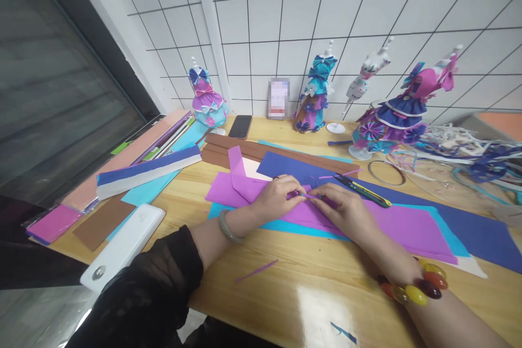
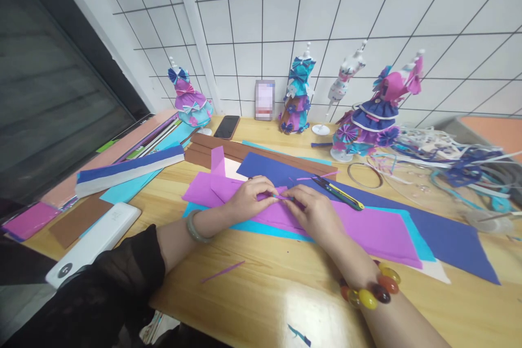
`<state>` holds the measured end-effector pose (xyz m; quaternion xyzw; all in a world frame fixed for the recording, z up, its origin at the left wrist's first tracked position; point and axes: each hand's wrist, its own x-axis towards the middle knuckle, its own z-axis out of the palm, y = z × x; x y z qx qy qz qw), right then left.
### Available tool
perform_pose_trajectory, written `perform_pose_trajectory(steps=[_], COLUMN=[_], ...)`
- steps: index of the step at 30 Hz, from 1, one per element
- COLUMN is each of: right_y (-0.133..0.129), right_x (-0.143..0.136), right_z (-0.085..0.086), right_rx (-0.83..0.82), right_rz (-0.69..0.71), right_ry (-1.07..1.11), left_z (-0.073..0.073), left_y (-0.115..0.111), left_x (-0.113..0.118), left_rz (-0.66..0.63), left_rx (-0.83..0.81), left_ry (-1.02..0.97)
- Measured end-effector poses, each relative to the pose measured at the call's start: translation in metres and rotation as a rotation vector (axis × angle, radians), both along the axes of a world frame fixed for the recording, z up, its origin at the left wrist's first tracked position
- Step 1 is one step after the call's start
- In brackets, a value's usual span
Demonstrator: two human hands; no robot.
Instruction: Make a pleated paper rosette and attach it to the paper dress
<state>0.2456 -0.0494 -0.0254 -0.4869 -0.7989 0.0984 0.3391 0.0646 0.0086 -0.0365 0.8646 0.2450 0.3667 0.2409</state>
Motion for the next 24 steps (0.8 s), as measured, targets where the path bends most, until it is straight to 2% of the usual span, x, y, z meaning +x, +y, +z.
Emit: perform_pose_trajectory(steps=[8, 15, 24], right_y=[-0.0003, -0.0002, -0.0006], right_x=[0.0002, 0.0011, 0.0014], right_z=[0.0, -0.0039, -0.0004], right_rx=[-0.016, -0.019, 0.003], right_rz=[0.025, -0.034, -0.006], right_ry=[-0.017, -0.011, 0.008], left_z=[0.0013, 0.0027, 0.0032], left_y=[-0.0012, -0.0012, -0.0023], left_x=[0.0004, -0.0005, 0.0], left_rz=[0.0, -0.009, -0.004], left_rx=[-0.011, -0.028, -0.063], left_ry=[-0.005, -0.009, -0.027])
